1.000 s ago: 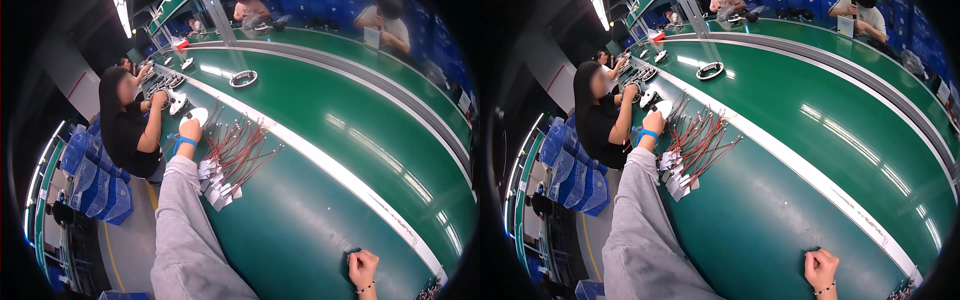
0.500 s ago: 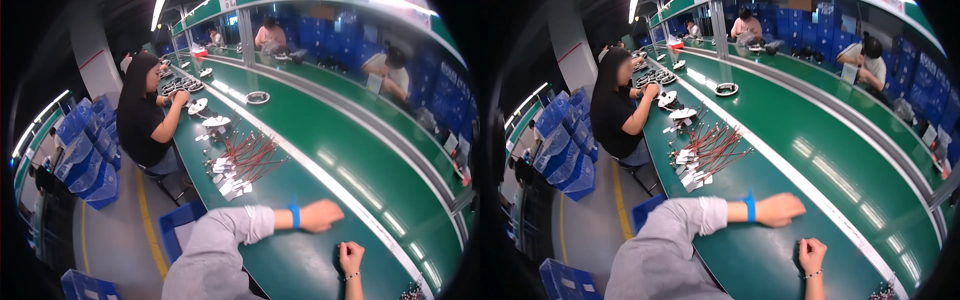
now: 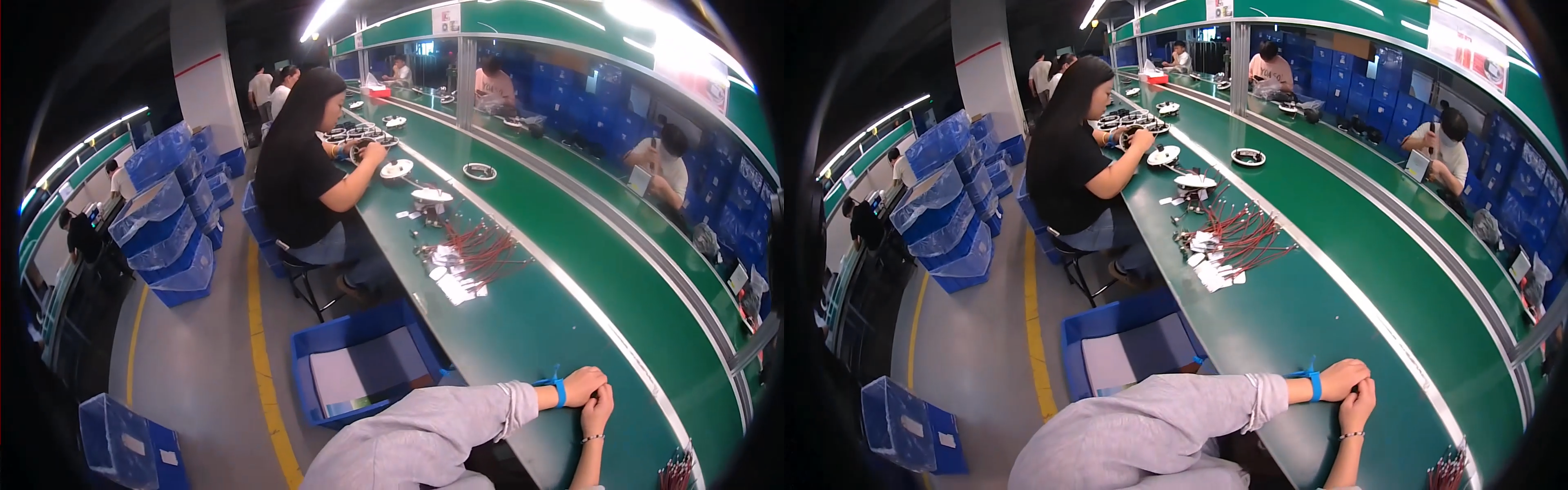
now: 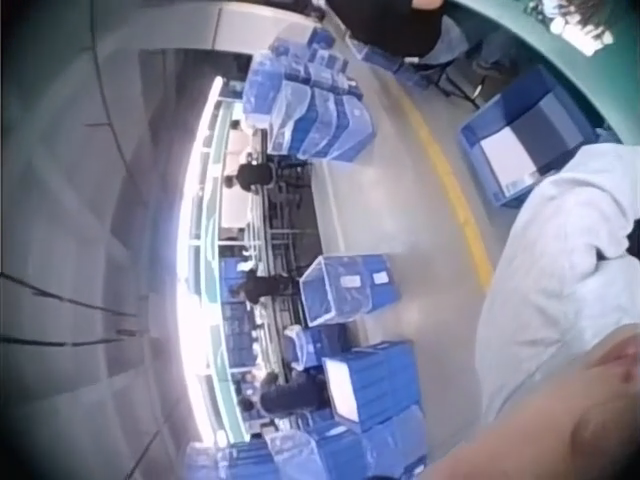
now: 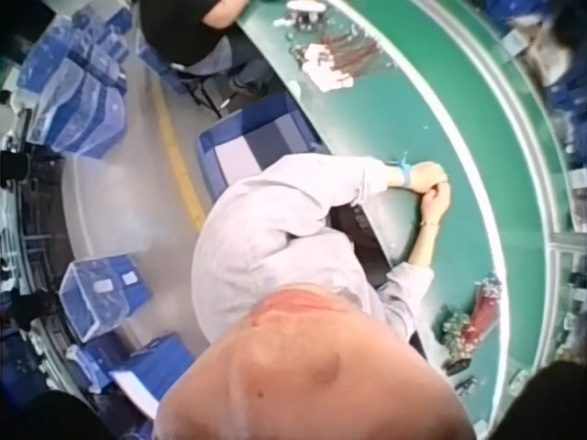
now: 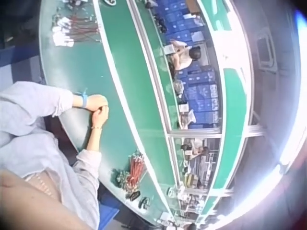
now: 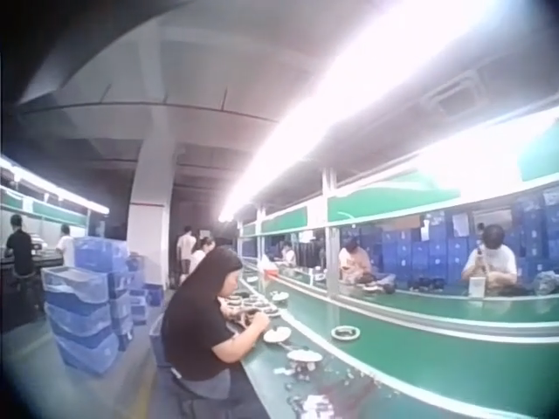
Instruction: Assembling small electronic components on a factory production line.
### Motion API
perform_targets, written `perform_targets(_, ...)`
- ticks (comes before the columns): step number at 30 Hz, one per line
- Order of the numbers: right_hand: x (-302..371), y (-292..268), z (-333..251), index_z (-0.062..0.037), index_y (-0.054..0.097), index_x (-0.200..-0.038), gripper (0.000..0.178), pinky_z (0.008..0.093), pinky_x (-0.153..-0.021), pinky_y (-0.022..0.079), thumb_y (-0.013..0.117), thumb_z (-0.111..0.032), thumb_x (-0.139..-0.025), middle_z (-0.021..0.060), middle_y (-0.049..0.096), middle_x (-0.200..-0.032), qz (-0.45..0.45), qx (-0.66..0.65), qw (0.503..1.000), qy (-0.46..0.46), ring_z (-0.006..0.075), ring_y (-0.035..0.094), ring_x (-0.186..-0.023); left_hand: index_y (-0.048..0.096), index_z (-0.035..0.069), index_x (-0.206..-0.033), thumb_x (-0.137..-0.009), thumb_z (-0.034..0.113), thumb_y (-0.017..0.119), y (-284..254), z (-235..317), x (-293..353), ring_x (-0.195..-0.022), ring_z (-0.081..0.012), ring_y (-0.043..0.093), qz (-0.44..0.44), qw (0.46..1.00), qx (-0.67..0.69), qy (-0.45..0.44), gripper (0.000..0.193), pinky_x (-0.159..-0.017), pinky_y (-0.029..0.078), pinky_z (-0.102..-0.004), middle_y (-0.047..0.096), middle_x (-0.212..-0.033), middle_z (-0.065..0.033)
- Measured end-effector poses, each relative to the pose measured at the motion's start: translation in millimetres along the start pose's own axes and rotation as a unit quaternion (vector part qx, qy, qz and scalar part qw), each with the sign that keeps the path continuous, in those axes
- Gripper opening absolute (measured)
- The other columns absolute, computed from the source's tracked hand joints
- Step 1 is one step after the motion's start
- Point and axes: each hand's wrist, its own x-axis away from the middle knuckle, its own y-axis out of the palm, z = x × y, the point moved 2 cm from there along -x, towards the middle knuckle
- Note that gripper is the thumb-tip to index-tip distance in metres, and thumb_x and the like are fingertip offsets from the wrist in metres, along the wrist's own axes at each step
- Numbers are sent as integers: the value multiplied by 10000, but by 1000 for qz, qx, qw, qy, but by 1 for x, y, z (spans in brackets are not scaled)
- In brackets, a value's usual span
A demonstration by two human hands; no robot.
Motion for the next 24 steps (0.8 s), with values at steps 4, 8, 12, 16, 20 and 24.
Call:
perform_targets(4,-6,-55,-75,14,556,-845,157,297,-751,426,459,34,-723,129,549,-923,26,-50,997,-58,237,535,-881,513,7,-732,-626,-11,491,-7,-2,24,-801,-332,504,-11,997,33,-62,110,-713,409,-401,539,-776,-157)
perform_targets(8,7,-215,-160,-22,535,-996,198,321,-844,387,454,-89,-828,124,528,-1007,162,30,984,-68,224,498,-962,539,9,-728,-626,-27,470,-29,17,22,-823,-334,508,-59,998,27,-1,129,-731,412,-405,547,-810,-168)
perform_targets(12,82,-232,-149,-23,532,-999,199,322,-841,387,452,-94,-831,124,528,-1006,197,-30,980,23,225,498,-959,560,12,-728,-634,-2,494,-40,5,28,-898,-325,513,-70,997,-16,35,116,-795,411,-394,566,-911,-169)
perform_targets(16,125,-258,-169,-24,528,-1002,200,324,-838,388,450,-100,-834,125,528,-1005,263,-64,962,44,226,497,-957,545,13,-792,-663,20,519,-36,11,17,-934,-333,505,-65,996,-18,66,131,-821,402,-399,566,-935,-171)
perform_targets(20,128,-281,-172,-25,525,-1005,201,326,-835,388,448,-105,-836,125,528,-1005,306,-121,944,-11,226,497,-954,532,12,-816,-689,8,509,-30,22,26,-938,-339,501,-71,995,-20,73,129,-823,399,-401,562,-940,-172)
perform_targets(24,107,-287,-182,-25,521,-1007,203,327,-833,389,447,-110,-839,125,528,-1004,341,-188,915,-101,227,497,-951,536,13,-827,-693,29,512,-30,23,36,-951,-331,499,-90,993,-24,69,137,-845,391,-398,555,-968,-172)
